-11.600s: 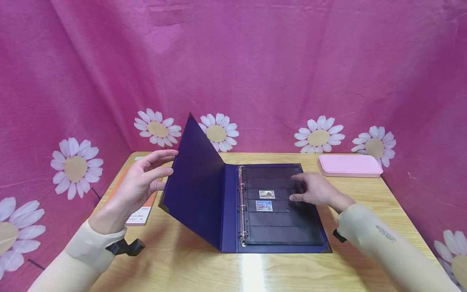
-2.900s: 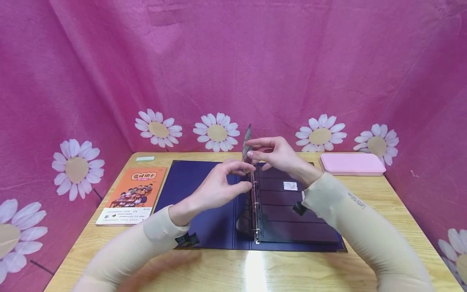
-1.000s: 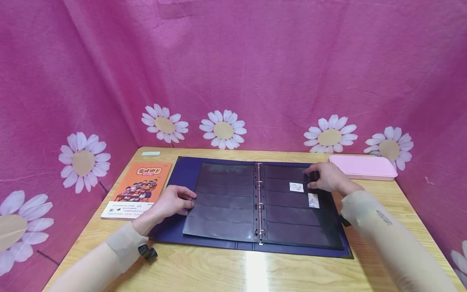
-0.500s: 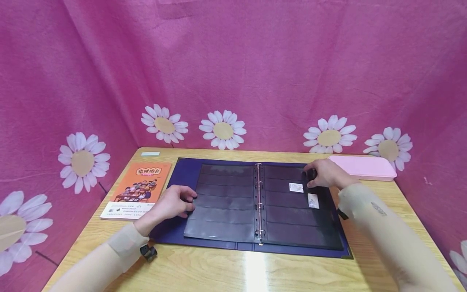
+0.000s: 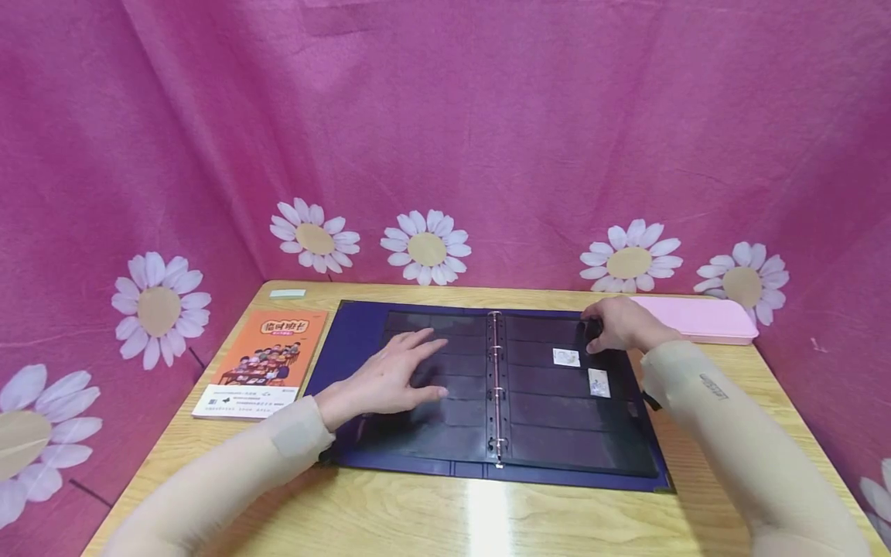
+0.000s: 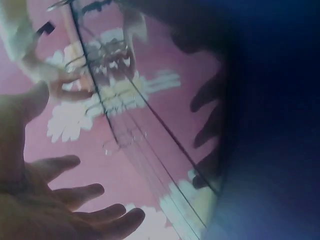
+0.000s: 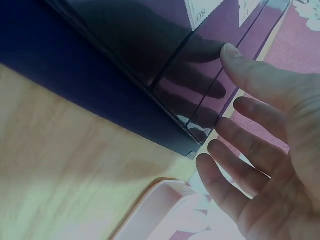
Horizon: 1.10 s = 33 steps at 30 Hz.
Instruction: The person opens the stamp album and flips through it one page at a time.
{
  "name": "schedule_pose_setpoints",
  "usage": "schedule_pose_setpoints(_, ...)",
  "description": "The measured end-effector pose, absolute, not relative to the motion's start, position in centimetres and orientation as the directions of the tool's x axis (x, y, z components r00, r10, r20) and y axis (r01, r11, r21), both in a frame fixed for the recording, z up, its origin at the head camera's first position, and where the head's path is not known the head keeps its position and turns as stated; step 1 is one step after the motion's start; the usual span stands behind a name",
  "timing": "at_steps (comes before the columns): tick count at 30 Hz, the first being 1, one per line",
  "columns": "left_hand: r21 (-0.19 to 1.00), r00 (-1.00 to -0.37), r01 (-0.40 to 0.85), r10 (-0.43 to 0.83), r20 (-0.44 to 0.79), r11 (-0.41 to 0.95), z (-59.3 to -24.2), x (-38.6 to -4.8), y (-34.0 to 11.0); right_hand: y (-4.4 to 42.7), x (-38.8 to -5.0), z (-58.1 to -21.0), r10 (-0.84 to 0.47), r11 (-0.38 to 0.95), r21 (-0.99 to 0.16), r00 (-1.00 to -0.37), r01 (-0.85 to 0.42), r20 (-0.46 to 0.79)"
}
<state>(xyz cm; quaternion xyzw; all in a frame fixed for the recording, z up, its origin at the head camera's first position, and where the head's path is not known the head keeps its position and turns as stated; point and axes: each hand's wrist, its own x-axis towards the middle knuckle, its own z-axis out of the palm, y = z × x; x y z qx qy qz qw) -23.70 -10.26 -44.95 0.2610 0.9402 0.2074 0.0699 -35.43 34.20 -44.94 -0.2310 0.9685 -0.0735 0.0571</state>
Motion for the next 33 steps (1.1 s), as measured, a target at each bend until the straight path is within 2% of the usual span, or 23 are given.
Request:
schedule_pose_setpoints(5, 0.331, -0.803, 0.514, 0.579, -0.138, 0.791, -45.7, -24.1, -7.5, 34.3, -35.7, -44.9, -0.445, 0.891, -0.159, -0.888, -0.426, -0.113)
schedule_pose_setpoints(13, 0.171, -0.79, 0.519, 0.546, -0.279, 0.837, -46.3, -24.1, -5.7, 34.3, -36.5, -44.5, -0.459, 0.885, -0.168, -0.877, -0.435, -0.142)
schedule_pose_setpoints(18, 0.152, -0.784, 0.524, 0.544, -0.3, 0.838, -46.0, -24.1, -5.6, 34.3, -37.3, -44.7, -0.466, 0.881, -0.174, -0.87, -0.439, -0.162)
schedule_pose_setpoints(25, 0.145, -0.786, 0.52, 0.538, -0.303, 0.842, -46.4, -24.1, -5.4, 34.7, -37.9, -44.8, -0.487, 0.865, -0.24, -0.854, -0.441, -0.183)
schedule_pose_setpoints(33, 0.15, -0.795, 0.502, 0.522, -0.307, 0.852, -46.4, -24.1, -5.5, 34.4, -37.8, -44.7, -0.44, 0.886, -0.229, -0.886, -0.403, -0.147)
